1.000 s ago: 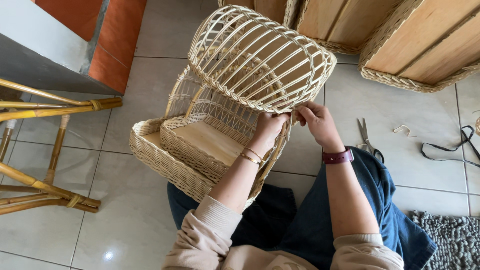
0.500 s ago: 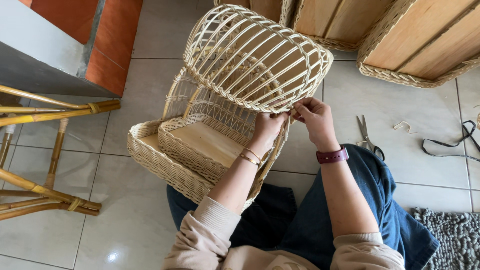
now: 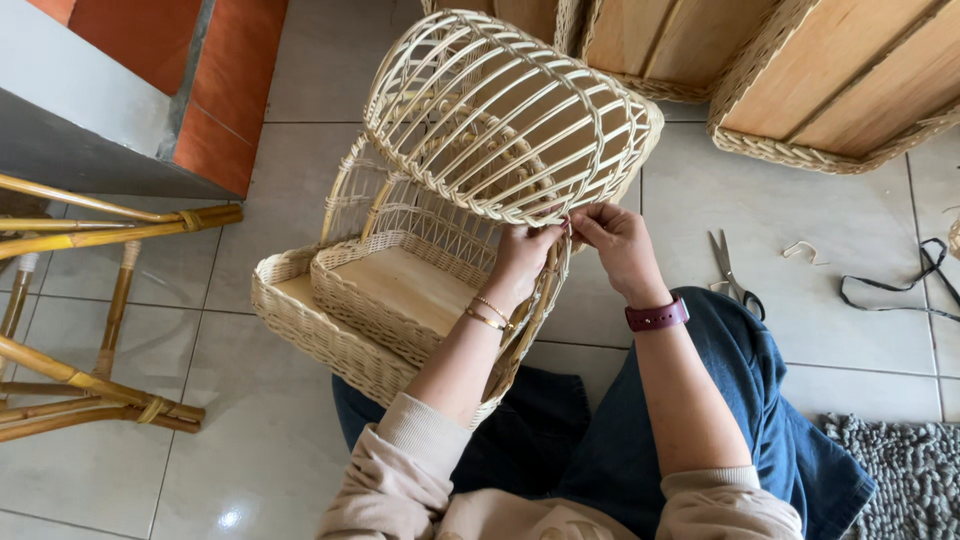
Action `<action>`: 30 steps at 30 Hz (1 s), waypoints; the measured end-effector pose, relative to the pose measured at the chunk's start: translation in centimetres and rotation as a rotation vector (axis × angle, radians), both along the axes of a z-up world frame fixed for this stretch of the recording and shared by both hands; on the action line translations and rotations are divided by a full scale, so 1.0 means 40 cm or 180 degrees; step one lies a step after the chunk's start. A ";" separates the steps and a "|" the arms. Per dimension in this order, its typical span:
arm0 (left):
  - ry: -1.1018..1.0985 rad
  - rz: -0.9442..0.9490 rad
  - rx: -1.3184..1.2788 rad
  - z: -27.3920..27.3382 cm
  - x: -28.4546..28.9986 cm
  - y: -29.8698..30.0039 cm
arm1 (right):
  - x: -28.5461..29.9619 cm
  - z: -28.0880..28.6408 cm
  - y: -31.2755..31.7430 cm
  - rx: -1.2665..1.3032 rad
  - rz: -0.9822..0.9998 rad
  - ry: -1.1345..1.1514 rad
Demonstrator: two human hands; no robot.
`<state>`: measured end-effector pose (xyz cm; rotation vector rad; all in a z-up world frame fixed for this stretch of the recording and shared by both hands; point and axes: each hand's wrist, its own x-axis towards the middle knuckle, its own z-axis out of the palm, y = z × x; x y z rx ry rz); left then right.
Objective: The person assembles a multi-tiered wicker basket by hand, threading and tying thin strips of material to secure the curved shelves to the frame.
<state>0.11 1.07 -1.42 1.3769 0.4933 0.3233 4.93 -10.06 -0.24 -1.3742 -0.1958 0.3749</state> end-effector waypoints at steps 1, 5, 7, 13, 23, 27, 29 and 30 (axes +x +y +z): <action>-0.0016 -0.0006 0.0004 0.003 0.003 0.001 | 0.004 0.018 -0.007 0.0004 -0.0006 -0.0016; -0.0019 0.0037 -0.0158 -0.028 -0.008 -0.001 | 0.007 0.015 -0.034 -0.1052 0.0037 -0.1028; -0.0080 0.0041 -0.0193 -0.063 0.004 -0.001 | 0.010 0.022 -0.036 -0.1264 -0.0137 -0.1416; -0.0216 0.0056 -0.0085 -0.100 0.024 0.012 | -0.019 0.041 -0.032 -0.2342 -0.0399 -0.3180; -0.0289 0.0051 -0.0118 -0.107 0.014 0.012 | -0.013 0.005 -0.029 -0.2742 -0.0335 -0.3721; -0.0163 -0.0060 0.0044 -0.040 0.008 0.009 | 0.005 0.020 -0.035 -0.1734 0.0006 -0.2366; -0.0100 -0.0065 0.0062 -0.002 -0.008 0.009 | 0.008 0.043 -0.038 -0.1563 0.0208 -0.1668; -0.0045 -0.0079 0.0088 0.018 -0.014 0.010 | 0.011 0.054 -0.039 -0.1375 0.0393 -0.0981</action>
